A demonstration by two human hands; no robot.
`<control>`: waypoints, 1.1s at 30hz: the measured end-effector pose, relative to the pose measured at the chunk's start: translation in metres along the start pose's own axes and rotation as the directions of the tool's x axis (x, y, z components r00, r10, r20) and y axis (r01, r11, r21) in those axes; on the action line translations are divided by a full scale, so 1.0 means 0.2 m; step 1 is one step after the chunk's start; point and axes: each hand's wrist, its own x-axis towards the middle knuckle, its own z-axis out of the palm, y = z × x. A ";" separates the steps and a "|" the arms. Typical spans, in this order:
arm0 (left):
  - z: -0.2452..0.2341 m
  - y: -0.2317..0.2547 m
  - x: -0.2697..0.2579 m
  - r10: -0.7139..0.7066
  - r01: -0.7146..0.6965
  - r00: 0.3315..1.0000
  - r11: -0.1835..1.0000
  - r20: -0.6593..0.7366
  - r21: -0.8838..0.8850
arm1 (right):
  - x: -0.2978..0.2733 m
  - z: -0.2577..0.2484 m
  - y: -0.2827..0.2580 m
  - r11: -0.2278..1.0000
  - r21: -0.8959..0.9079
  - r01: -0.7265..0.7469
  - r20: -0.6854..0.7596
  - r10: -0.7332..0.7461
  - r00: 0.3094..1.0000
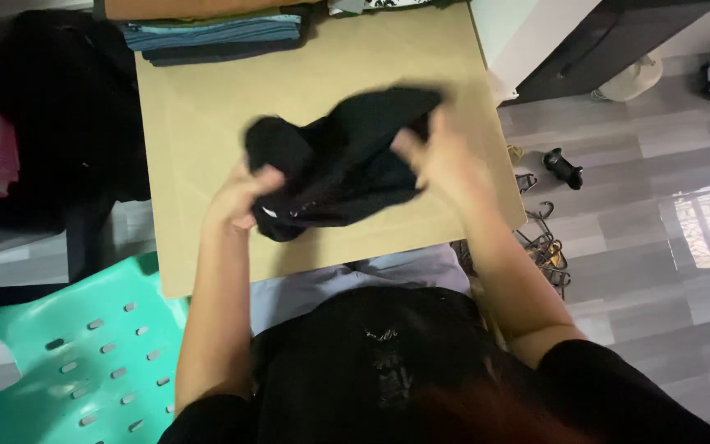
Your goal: Folding shorts and a t-shirt on a table and stacking them with other laundry.
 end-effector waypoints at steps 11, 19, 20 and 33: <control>0.01 -0.12 0.14 -0.172 0.222 0.975 0.694 -0.142 0.685 | 0.10 -0.42 -0.09 0.001 0.949 0.315 -0.242 0.644 0.726; -0.03 -0.03 0.23 0.053 -0.123 0.978 0.926 -0.201 -0.356 | -0.10 -0.32 -0.19 0.941 -0.003 -0.340 -0.408 0.309 0.859; 0.02 0.03 0.21 0.037 -0.118 0.979 0.904 -0.201 -0.410 | -0.11 -0.37 -0.24 0.890 -0.094 -0.445 -0.151 0.429 0.890; 0.02 -0.05 0.04 -0.214 0.284 0.905 -0.344 -0.369 0.895 | -0.02 -0.32 -0.21 0.624 0.763 -0.168 -0.220 0.495 0.840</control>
